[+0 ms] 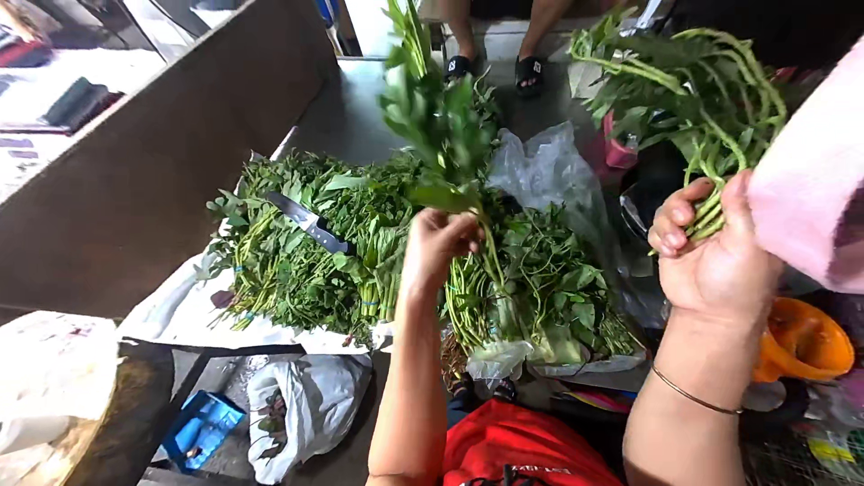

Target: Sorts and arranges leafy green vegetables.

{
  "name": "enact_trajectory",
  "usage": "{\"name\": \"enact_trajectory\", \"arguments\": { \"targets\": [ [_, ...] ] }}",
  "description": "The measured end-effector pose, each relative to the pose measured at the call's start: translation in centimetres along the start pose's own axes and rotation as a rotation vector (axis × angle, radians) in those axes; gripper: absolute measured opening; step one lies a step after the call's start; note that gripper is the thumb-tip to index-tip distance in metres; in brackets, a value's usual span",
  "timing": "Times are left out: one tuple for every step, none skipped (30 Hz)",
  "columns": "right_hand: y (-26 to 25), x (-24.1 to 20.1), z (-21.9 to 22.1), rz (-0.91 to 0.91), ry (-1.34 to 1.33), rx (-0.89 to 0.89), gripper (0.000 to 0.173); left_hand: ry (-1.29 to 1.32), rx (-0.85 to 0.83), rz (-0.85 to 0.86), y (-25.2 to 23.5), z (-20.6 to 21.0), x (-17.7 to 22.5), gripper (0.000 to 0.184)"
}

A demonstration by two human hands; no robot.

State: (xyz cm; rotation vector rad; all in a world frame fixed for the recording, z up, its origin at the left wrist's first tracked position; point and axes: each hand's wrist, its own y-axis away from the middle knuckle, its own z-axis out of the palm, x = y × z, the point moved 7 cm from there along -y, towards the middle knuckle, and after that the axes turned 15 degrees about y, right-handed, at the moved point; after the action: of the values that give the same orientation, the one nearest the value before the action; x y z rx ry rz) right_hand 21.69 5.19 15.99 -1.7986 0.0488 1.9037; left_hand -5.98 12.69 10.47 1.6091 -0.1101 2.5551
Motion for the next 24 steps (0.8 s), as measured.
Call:
{"name": "enact_trajectory", "arguments": {
  "targets": [
    [-0.1,0.0,-0.1,-0.003,0.021,0.007,0.036,-0.075,-0.028,-0.055,-0.1,0.6,-1.8,0.015],
    [-0.2,0.2,-0.3,-0.006,0.044,0.005,0.034,-0.117,-0.056,-0.135,-0.1,1.0,-4.3,0.016],
    [-0.4,0.4,-0.6,-0.011,0.074,-0.002,0.032,-0.125,-0.056,-0.227,-0.3,1.1,-7.2,0.015],
    [-0.7,0.5,-0.9,-0.018,0.103,-0.009,0.031,-0.124,-0.035,-0.317,-0.3,1.1,-9.9,0.015],
    [-1.1,0.5,-1.2,-0.029,0.130,-0.014,0.031,-0.125,-0.009,-0.386,-0.1,1.0,-12.0,0.016],
    [-1.5,0.5,-1.4,-0.039,0.153,-0.022,0.032,-0.126,0.011,-0.438,0.1,0.9,-13.5,0.017],
    [-1.8,0.4,-1.5,-0.050,0.170,-0.036,0.033,-0.122,0.021,-0.480,0.5,0.8,-14.6,0.017],
    [-1.9,0.3,-1.3,-0.048,0.179,-0.058,0.033,-0.113,0.018,-0.511,0.8,0.9,-15.4,0.017],
    [-1.8,0.5,-1.0,-0.023,0.194,-0.085,0.033,-0.096,0.014,-0.533,1.1,1.0,-15.9,0.017],
    [-1.4,1.1,-0.4,0.027,0.234,-0.113,0.033,-0.076,0.012,-0.549,1.4,1.2,-16.2,0.017],
    [-0.6,2.3,0.2,0.114,0.296,-0.151,0.032,-0.053,0.015,-0.559,1.6,1.4,-16.3,0.017],
    [0.6,4.0,0.8,0.224,0.368,-0.201,0.033,-0.028,0.020,-0.568,1.7,1.6,-16.3,0.018],
    [2.2,6.1,1.5,0.352,0.437,-0.279,0.033,-0.001,0.025,-0.575,1.9,1.7,-16.4,0.018],
    [4.2,8.5,2.2,0.486,0.493,-0.387,0.034,0.026,0.030,-0.579,2.0,1.8,-16.5,0.019],
    [6.3,11.0,2.7,0.625,0.531,-0.491,0.035,0.045,0.035,-0.584,2.1,1.9,-16.7,0.019],
    [8.2,13.0,2.9,0.748,0.551,-0.561,0.037,0.062,0.040,-0.589,2.3,1.9,-16.9,0.018],
    [9.7,14.6,2.8,0.842,0.549,-0.590,0.038,0.075,0.040,-0.598,2.5,1.8,-17.3,0.016],
    [10.6,15.6,2.6,0.900,0.530,-0.592,0.038,0.084,0.040,-0.609,2.6,1.7,-17.7,0.016],
    [11.0,16.1,2.4,0.932,0.505,-0.577,0.038,0.096,0.040,-0.616,2.8,1.7,-18.1,0.015],
    [11.2,16.2,2.2,0.954,0.486,-0.566,0.039,0.113,0.042,-0.618,3.0,1.6,-18.3,0.014],
    [11.2,16.1,2.1,0.970,0.468,-0.560,0.039,0.124,0.042,-0.621,3.1,1.7,-18.5,0.014],
    [11.2,16.0,2.1,0.991,0.454,-0.552,0.040,0.131,0.040,-0.619,3.2,1.7,-18.6,0.014],
    [11.2,15.9,2.0,1.011,0.444,-0.548,0.040,0.134,0.031,-0.617,3.2,1.8,-18.7,0.015],
    [11.1,15.8,1.9,1.031,0.437,-0.552,0.041,0.136,0.018,-0.616,3.2,2.0,-18.7,0.014]
  ]
}}
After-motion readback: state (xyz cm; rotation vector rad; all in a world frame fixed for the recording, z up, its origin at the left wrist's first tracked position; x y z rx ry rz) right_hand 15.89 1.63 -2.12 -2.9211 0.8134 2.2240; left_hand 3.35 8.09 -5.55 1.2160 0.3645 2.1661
